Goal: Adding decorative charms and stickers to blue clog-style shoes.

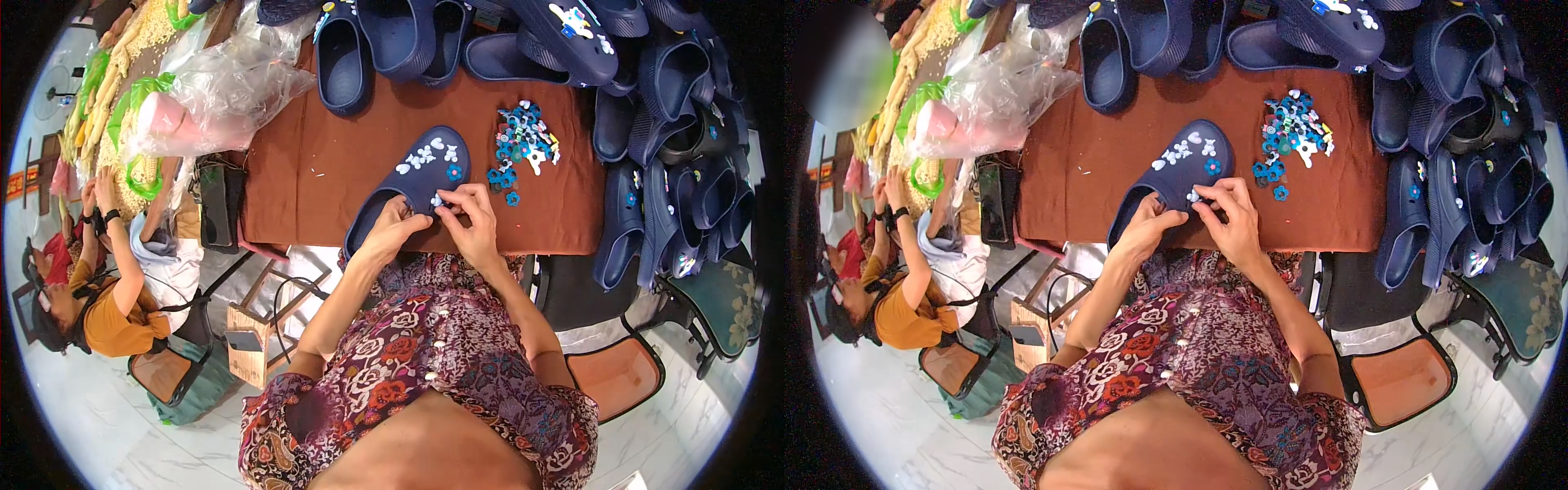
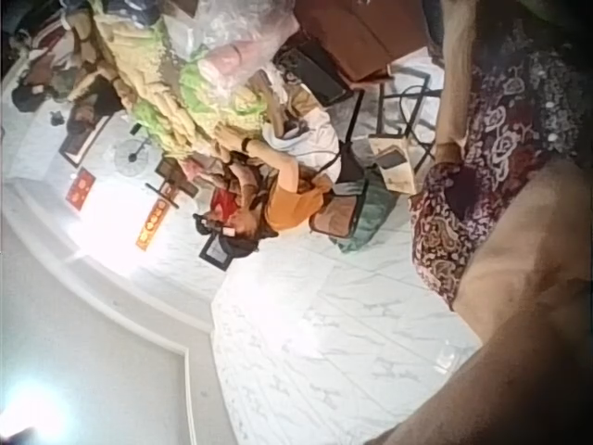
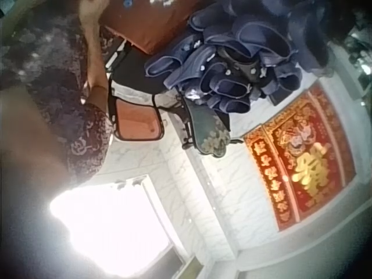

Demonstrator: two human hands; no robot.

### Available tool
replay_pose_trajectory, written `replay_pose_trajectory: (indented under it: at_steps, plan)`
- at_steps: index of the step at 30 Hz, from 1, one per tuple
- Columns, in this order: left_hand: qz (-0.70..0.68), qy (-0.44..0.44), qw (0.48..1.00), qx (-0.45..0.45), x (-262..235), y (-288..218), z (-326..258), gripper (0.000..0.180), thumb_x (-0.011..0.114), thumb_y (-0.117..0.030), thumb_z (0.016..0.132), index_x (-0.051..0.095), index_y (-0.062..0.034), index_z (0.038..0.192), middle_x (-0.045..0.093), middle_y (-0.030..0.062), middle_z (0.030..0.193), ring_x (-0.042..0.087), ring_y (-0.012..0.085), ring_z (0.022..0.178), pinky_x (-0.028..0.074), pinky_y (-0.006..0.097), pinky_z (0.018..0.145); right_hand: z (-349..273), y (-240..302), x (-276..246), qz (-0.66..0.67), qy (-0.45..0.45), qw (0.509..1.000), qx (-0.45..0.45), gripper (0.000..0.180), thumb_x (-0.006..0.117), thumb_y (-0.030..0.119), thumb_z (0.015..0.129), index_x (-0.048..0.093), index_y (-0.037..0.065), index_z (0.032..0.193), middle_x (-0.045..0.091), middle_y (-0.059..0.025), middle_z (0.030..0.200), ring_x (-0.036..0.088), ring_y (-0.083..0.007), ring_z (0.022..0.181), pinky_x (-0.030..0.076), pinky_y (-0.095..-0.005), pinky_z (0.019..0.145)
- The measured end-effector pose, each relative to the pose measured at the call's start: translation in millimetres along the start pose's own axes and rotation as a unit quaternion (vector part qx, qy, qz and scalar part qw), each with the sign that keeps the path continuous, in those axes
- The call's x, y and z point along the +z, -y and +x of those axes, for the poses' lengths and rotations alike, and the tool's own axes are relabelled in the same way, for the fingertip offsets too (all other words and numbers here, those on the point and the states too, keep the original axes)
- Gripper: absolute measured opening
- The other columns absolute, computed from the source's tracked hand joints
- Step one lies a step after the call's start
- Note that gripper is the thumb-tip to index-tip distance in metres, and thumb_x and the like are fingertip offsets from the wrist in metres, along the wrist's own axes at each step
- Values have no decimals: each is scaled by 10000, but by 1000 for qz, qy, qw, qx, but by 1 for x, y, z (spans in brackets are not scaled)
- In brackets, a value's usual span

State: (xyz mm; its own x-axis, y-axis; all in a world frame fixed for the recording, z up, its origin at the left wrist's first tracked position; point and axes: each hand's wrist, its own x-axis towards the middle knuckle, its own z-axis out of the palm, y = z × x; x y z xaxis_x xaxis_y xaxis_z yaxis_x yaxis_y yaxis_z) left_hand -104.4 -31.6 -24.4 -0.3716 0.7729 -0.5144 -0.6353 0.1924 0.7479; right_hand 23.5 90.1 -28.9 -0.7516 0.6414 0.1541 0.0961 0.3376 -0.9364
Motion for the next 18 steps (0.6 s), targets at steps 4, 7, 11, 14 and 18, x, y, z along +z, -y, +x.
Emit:
replay_pose_trajectory:
  at_steps: [4,7,11,14,18]
  plan:
    - [6,-2,1000,-7,0,-2,0,435,655,-28,791,539,57,1202,635,52,1068,582,104,942,458,242,836,2,2,-4,-22,15,1000,-8,272,722,58,851,670,47,1118,531,-65,997,585,-137,758,490,-278,673]
    - [-8,0,1000,-9,-1,-1,0,437,644,-22,785,535,61,1199,634,54,1072,581,117,963,454,255,860,1,1,-8,-22,-5,1000,2,258,715,48,852,669,38,1106,544,-65,987,586,-137,743,489,-278,671]
    - [-3,-21,1000,-8,3,-10,-5,437,635,-9,775,551,52,1199,642,60,1097,581,133,1018,439,287,927,0,-1,-12,-21,-35,999,10,232,716,45,848,673,35,1075,564,-65,965,591,-137,731,489,-277,670]
    - [-11,-59,998,2,7,-11,-12,434,649,-5,780,568,35,1205,648,61,1122,587,141,1060,439,308,969,2,11,-7,-18,-29,999,3,184,720,46,844,677,32,1022,575,-64,947,598,-141,740,495,-283,674]
    - [-9,-70,994,78,21,-27,-21,396,685,-15,825,576,17,1204,651,59,1124,611,138,1036,475,295,936,6,31,-2,-26,-50,998,-5,145,733,44,821,677,42,955,585,-67,907,611,-182,747,498,-309,673]
